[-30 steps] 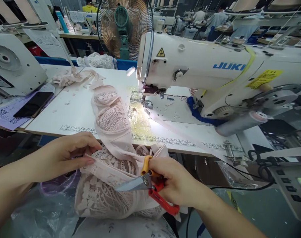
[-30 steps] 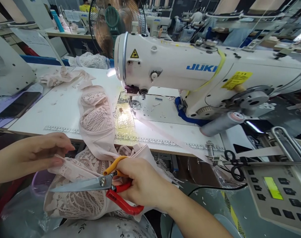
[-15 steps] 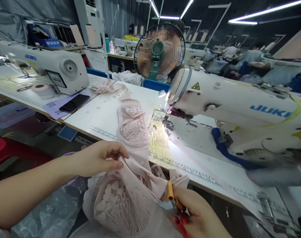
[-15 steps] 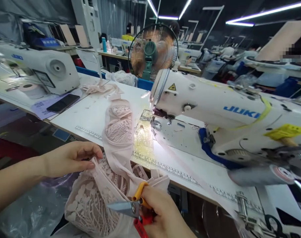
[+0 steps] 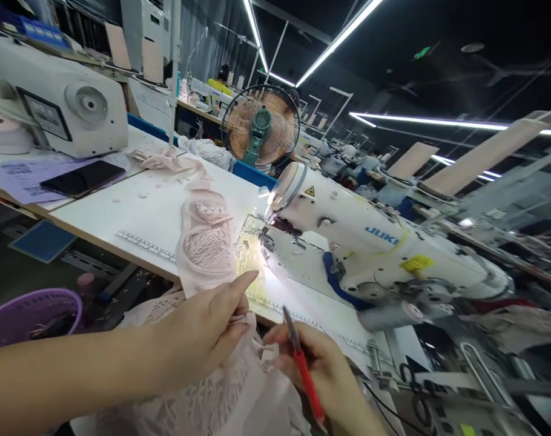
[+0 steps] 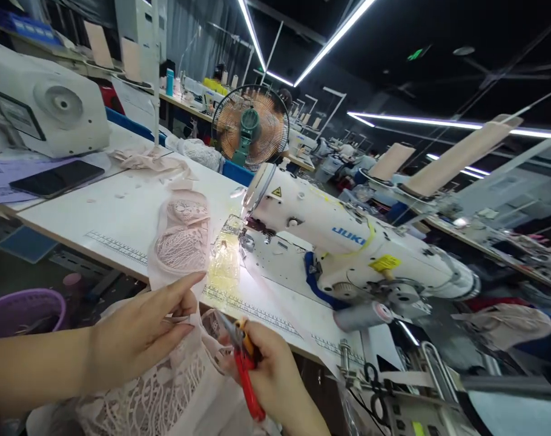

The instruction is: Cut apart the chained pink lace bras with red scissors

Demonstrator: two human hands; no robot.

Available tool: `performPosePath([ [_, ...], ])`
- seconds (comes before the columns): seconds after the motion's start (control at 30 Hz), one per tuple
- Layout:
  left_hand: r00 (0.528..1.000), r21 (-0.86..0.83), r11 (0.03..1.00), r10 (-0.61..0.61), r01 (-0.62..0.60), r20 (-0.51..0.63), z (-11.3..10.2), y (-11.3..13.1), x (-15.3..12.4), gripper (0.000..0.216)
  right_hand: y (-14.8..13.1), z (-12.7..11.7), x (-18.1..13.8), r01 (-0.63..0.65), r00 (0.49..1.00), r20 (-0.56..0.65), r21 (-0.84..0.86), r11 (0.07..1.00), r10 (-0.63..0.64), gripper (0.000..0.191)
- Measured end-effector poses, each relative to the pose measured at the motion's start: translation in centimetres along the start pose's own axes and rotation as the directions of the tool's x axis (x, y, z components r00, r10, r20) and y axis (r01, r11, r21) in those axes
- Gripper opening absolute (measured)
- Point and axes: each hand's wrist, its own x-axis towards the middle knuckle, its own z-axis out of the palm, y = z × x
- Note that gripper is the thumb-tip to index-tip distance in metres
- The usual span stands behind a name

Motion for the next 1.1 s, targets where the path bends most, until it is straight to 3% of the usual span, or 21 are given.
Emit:
performPosePath([
  [0.17, 1.0, 0.074, 0.997, 0.025, -0.024, -0.018, 1.1, -0.1, 0.1, 0.056, -2.9, 0.8, 2.6, 0.019, 0.999, 0.026, 0.253, 0.967, -0.026, 0.018],
  [0.3, 0.998, 0.0, 0.998, -0.055, 0.055, 0.027, 0.5, -0.1, 0.4, 0.053, -3.9, 1.8, 3.7, -0.019, 0.998, 0.056, 0.248, 0.968, 0.005, 0.019],
  [0.37, 0.985, -0.093, 0.985, -0.136, 0.146, 0.108, -0.2, 0.1, 0.6, 0.051, -3.9, 2.1, 3.8, 0.01, 0.998, 0.052, 0.242, 0.97, -0.023, 0.019],
  [0.43, 0.94, -0.211, 0.93, -0.25, 0.299, 0.231, -0.9, 0.3, 0.8, 0.045, -3.7, 2.2, 3.9, 0.059, 0.997, 0.034, 0.233, 0.971, -0.069, 0.018],
  [0.53, 0.838, -0.349, 0.775, -0.406, 0.527, 0.364, -1.4, 0.6, 1.1, 0.019, -3.2, 2.3, 3.9, 0.125, 0.992, 0.007, 0.205, 0.971, -0.129, 0.015],
  [0.6, 0.786, -0.381, 0.696, -0.466, 0.609, 0.406, -1.3, 0.6, 1.4, 0.014, -2.9, 2.5, 4.0, 0.149, 0.988, 0.002, 0.202, 0.968, -0.152, 0.014],
  [0.7, 0.754, -0.422, 0.628, -0.493, 0.654, 0.435, -1.1, 0.4, 1.5, 0.023, -2.9, 2.4, 4.3, 0.16, 0.986, 0.023, 0.19, 0.969, -0.167, 0.016],
  [0.8, 0.756, -0.444, 0.613, -0.502, 0.654, 0.42, -1.1, 0.0, 1.4, 0.019, -3.5, 1.2, 4.4, 0.164, 0.971, 0.166, 0.075, 0.984, -0.175, 0.031],
  [0.93, 0.757, -0.372, 0.665, -0.509, 0.648, 0.409, -1.6, -0.6, 1.3, 0.019, -3.8, -1.6, 4.1, 0.188, 0.894, 0.434, -0.141, 0.972, -0.11, 0.065],
  [1.1, 0.791, -0.29, 0.752, -0.475, 0.592, 0.384, -2.0, -1.1, 1.4, 0.02, -2.6, -3.7, 2.7, 0.155, 0.824, 0.567, -0.261, 0.953, 0.021, 0.068],
])
